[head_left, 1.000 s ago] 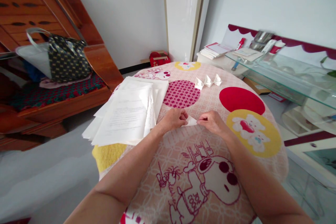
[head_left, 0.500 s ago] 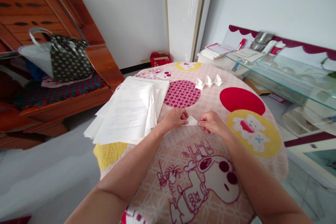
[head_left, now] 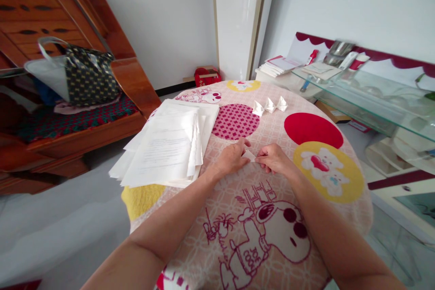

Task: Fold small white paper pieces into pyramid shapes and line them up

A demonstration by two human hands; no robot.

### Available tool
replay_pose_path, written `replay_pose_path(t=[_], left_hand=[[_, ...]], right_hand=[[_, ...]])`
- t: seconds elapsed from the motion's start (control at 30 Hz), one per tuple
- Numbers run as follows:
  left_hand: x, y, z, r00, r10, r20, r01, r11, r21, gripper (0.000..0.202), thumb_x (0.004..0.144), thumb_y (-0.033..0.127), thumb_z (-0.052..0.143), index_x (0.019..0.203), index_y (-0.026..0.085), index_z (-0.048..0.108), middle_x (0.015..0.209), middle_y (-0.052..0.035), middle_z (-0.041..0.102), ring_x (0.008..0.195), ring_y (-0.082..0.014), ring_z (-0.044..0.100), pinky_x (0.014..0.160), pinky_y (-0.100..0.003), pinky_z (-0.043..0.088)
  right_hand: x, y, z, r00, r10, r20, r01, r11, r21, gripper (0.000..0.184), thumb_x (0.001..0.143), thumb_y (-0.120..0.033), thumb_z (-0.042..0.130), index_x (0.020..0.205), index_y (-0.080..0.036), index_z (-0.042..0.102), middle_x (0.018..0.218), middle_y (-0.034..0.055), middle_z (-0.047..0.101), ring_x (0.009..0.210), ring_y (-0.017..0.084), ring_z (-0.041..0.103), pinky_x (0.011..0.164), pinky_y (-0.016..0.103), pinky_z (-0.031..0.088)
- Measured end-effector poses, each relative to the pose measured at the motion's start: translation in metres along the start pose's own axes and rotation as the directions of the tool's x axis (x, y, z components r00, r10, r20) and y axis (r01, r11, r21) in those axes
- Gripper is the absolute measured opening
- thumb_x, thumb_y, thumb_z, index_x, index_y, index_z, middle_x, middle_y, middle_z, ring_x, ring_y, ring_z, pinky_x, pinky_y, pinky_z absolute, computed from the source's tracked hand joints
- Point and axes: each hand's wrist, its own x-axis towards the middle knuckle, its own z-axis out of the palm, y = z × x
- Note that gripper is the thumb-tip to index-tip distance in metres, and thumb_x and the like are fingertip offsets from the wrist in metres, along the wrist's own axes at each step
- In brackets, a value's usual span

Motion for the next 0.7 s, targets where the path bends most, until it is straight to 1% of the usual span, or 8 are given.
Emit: replay_pose_path(t=[0.13,0.23,0.3,0.33,0.43,0.53,0.63,0.7], left_hand=[[-0.002,0.005,0.002,1.000,-0.007,0.022,0.004,0.995,0.099,0.042,0.084,0.015,0.065,0.123,0.022,0.052,0.086,0.0013,0.068,0.085,-0.0202,0.068,0.080,-0.032,0.050],[-0.001,0.005,0.001,0.999,-0.017,0.028,0.013,0.992,0.128,0.042,0.084,0.016,0.065,0.125,0.021,0.054,0.092,-0.0015,0.071,0.089,-0.0212,0.068,0.082,-0.033,0.050],[0.001,0.000,-0.003,0.998,-0.010,0.056,0.005,0.996,0.091,0.042,0.084,0.016,0.066,0.124,0.019,0.056,0.090,-0.0014,0.071,0.085,-0.0203,0.068,0.080,-0.032,0.050],[0.001,-0.003,-0.006,0.996,-0.002,0.088,-0.002,0.999,0.051,0.042,0.082,0.015,0.067,0.122,0.019,0.057,0.087,-0.0004,0.071,0.083,-0.0190,0.068,0.077,-0.030,0.050],[0.004,-0.014,-0.017,0.989,0.000,0.150,0.010,0.998,-0.065,0.049,0.075,0.011,0.070,0.122,0.019,0.059,0.080,0.0027,0.071,0.075,-0.0155,0.066,0.070,-0.026,0.048],[0.004,-0.020,-0.025,0.986,-0.021,0.166,0.040,0.993,-0.108,0.049,0.073,0.010,0.070,0.121,0.018,0.061,0.075,0.0027,0.071,0.070,-0.0147,0.066,0.065,-0.025,0.047],[0.004,-0.020,-0.027,0.986,-0.048,0.158,0.068,0.990,-0.122,0.044,0.072,0.009,0.069,0.115,0.017,0.064,0.078,0.0004,0.074,0.070,-0.0150,0.067,0.063,-0.025,0.046],[0.005,-0.020,-0.027,0.987,-0.063,0.147,0.081,0.989,-0.123,0.042,0.071,0.010,0.069,0.113,0.017,0.065,0.078,0.0009,0.074,0.070,-0.0148,0.067,0.063,-0.025,0.046]], right_hand=[[0.000,0.001,0.000,1.000,-0.003,0.000,0.003,1.000,-0.004,0.025,0.089,-0.012,0.062,0.066,-0.017,0.058,0.052,-0.0016,0.058,0.040,0.009,0.053,0.038,0.021,0.036],[0.000,0.002,0.000,1.000,-0.022,0.002,0.022,1.000,0.005,0.025,0.089,-0.012,0.062,0.065,-0.017,0.058,0.052,-0.0016,0.058,0.041,0.009,0.054,0.038,0.020,0.035],[-0.001,0.002,0.000,1.000,-0.028,0.001,0.028,1.000,-0.005,0.028,0.090,-0.013,0.062,0.063,-0.017,0.057,0.050,-0.0020,0.057,0.040,0.008,0.053,0.038,0.019,0.034],[-0.001,0.003,0.000,1.000,-0.028,-0.001,0.028,1.000,-0.014,0.028,0.090,-0.013,0.061,0.062,-0.017,0.056,0.049,-0.0024,0.056,0.039,0.008,0.052,0.038,0.019,0.034],[0.000,0.005,-0.001,1.000,-0.028,-0.011,0.028,0.999,-0.023,0.026,0.088,-0.011,0.062,0.063,-0.017,0.056,0.051,-0.0030,0.057,0.039,0.007,0.051,0.038,0.018,0.033],[0.002,0.008,-0.002,0.999,-0.032,0.010,0.032,0.999,-0.018,0.021,0.088,-0.009,0.060,0.068,-0.017,0.058,0.056,-0.0027,0.060,0.040,0.007,0.053,0.037,0.017,0.033],[0.003,0.010,-0.003,0.999,-0.023,0.032,0.024,0.999,-0.046,0.020,0.088,-0.010,0.059,0.070,-0.017,0.059,0.056,-0.0025,0.060,0.039,0.007,0.052,0.036,0.018,0.032],[0.004,0.010,-0.003,0.999,-0.017,0.029,0.019,0.998,-0.062,0.018,0.089,-0.011,0.060,0.071,-0.017,0.059,0.056,-0.0023,0.061,0.039,0.007,0.052,0.036,0.018,0.032]])
